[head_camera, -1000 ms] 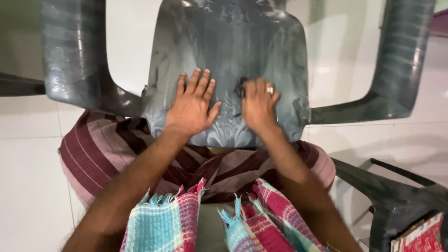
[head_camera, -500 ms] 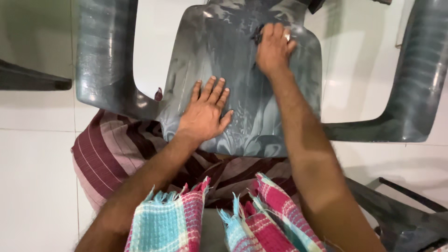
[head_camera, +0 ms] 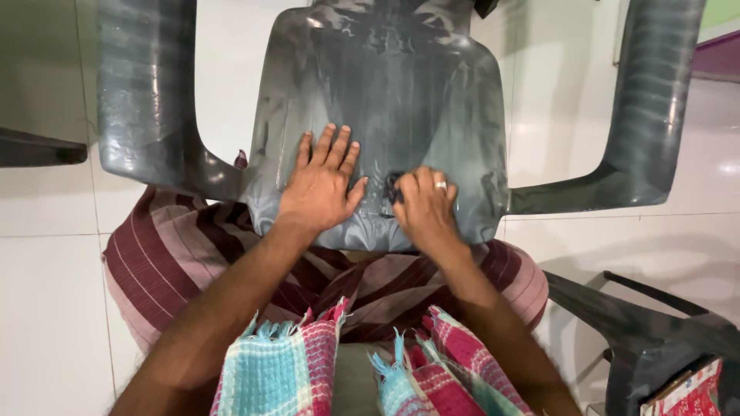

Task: The person cleans a plastic chair by hand using a dark cloth, wiping the seat and then turning the chair over to wipe the back and underside.

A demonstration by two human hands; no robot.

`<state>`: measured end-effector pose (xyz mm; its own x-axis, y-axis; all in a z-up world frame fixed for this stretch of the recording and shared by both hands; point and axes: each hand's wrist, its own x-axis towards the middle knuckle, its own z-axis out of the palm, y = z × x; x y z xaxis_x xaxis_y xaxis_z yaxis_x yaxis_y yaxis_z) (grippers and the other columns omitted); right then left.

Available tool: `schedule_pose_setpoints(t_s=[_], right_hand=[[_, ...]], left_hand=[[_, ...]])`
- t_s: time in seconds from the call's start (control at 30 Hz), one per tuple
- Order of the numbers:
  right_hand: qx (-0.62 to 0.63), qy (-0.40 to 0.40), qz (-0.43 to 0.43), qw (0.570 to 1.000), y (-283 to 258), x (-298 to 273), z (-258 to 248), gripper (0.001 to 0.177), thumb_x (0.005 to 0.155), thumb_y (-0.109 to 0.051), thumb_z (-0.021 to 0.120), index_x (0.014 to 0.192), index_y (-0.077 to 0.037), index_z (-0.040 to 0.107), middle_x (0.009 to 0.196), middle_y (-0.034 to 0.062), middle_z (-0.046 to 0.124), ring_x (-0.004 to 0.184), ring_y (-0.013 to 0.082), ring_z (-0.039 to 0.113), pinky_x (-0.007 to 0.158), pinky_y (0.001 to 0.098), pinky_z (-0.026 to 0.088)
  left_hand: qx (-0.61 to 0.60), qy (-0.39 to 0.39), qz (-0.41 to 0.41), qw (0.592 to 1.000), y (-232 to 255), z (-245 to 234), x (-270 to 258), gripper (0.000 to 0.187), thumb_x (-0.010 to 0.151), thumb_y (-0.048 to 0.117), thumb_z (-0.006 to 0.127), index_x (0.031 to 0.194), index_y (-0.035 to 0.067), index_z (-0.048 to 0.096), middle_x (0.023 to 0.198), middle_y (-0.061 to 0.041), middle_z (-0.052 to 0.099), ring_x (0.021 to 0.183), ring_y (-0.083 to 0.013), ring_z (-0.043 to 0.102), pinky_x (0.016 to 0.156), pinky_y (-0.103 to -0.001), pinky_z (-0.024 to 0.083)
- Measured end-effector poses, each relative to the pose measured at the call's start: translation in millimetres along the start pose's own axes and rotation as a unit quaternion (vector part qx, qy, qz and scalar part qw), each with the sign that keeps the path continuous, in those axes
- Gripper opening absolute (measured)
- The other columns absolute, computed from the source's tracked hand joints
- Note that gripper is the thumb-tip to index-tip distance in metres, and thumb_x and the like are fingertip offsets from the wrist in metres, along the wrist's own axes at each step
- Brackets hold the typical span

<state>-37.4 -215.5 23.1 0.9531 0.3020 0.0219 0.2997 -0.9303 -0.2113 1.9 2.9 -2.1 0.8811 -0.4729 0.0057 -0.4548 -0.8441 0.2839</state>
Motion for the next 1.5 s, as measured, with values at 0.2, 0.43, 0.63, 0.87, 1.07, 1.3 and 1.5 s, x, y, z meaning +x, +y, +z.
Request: schedule_pose_setpoints(t_s=[0.2, 0.43, 0.63, 0.87, 1.07, 1.3, 1.5], right_hand=[[-0.037, 0.077, -0.032, 0.996, 38, 88, 41, 0.039, 0.081, -0.018, 0.073, 0.116, -0.012, 0.058, 0.122, 0.0128, 0.051, 0.115, 0.0356, 0.047, 0.089, 0.0558, 0.036], [-0.045, 0.092, 0.001, 0.995, 81, 213, 68, 0.037, 0.087, -0.021, 0.076, 0.118, -0.014, 0.056, 0.122, 0.0153, 0.049, 0.118, 0.0396, 0.045, 0.088, 0.0586, 0.036], [-0.043, 0.091, 0.028, 0.995, 57, 176, 63, 0.040, 0.082, -0.023, 0.075, 0.117, -0.015, 0.056, 0.121, 0.0162, 0.049, 0.116, 0.0403, 0.045, 0.087, 0.0597, 0.036], [-0.020, 0.030, 0.018, 0.999, -12, 12, 21, 0.036, 0.097, -0.035, 0.066, 0.123, -0.011, 0.061, 0.129, 0.0170, 0.053, 0.123, 0.0371, 0.047, 0.100, 0.0591, 0.032], [-0.014, 0.062, 0.054, 0.997, -37, -23, 12, 0.036, 0.095, -0.036, 0.066, 0.124, -0.015, 0.062, 0.137, 0.0145, 0.050, 0.131, 0.0364, 0.043, 0.104, 0.0573, 0.031], [-0.033, 0.075, 0.026, 0.996, 14, 78, 53, 0.032, 0.098, -0.032, 0.067, 0.120, -0.010, 0.060, 0.130, 0.0185, 0.048, 0.121, 0.0416, 0.043, 0.090, 0.0621, 0.034], [-0.061, 0.105, 0.053, 0.991, 53, 210, 71, 0.032, 0.099, -0.034, 0.066, 0.120, -0.011, 0.058, 0.127, 0.0184, 0.049, 0.120, 0.0433, 0.045, 0.090, 0.0628, 0.037]], left_hand=[[-0.023, 0.018, -0.006, 1.000, 0, 3, -1, 0.065, 0.100, 0.047, 0.044, 0.147, 0.003, 0.053, 0.161, -0.019, 0.038, 0.151, -0.0374, 0.027, 0.123, -0.058, 0.015], [-0.025, 0.022, -0.006, 0.999, 1, 0, -2, 0.065, 0.099, 0.047, 0.045, 0.147, 0.003, 0.052, 0.161, -0.019, 0.037, 0.151, -0.0370, 0.027, 0.122, -0.059, 0.015], [-0.002, -0.013, -0.003, 1.000, 1, -3, 2, 0.068, 0.099, 0.049, 0.042, 0.149, 0.004, 0.047, 0.162, -0.018, 0.033, 0.151, -0.0355, 0.023, 0.122, -0.058, 0.013], [0.021, -0.001, 0.011, 1.000, -2, 4, 2, 0.067, 0.099, 0.049, 0.043, 0.147, 0.003, 0.050, 0.160, -0.018, 0.036, 0.150, -0.0355, 0.027, 0.120, -0.058, 0.017], [0.074, -0.044, 0.098, 0.991, -28, -22, 16, 0.064, 0.099, 0.055, 0.047, 0.142, 0.010, 0.062, 0.153, -0.014, 0.049, 0.131, -0.0300, 0.048, 0.103, -0.047, 0.037], [0.062, -0.033, 0.120, 0.990, -32, -26, 19, 0.063, 0.096, 0.059, 0.049, 0.136, 0.014, 0.066, 0.146, -0.011, 0.055, 0.125, -0.0252, 0.048, 0.102, -0.044, 0.036], [0.079, -0.028, 0.124, 0.989, -32, -28, 21, 0.061, 0.095, 0.059, 0.049, 0.133, 0.015, 0.067, 0.145, -0.010, 0.054, 0.126, -0.0263, 0.047, 0.103, -0.046, 0.035]])
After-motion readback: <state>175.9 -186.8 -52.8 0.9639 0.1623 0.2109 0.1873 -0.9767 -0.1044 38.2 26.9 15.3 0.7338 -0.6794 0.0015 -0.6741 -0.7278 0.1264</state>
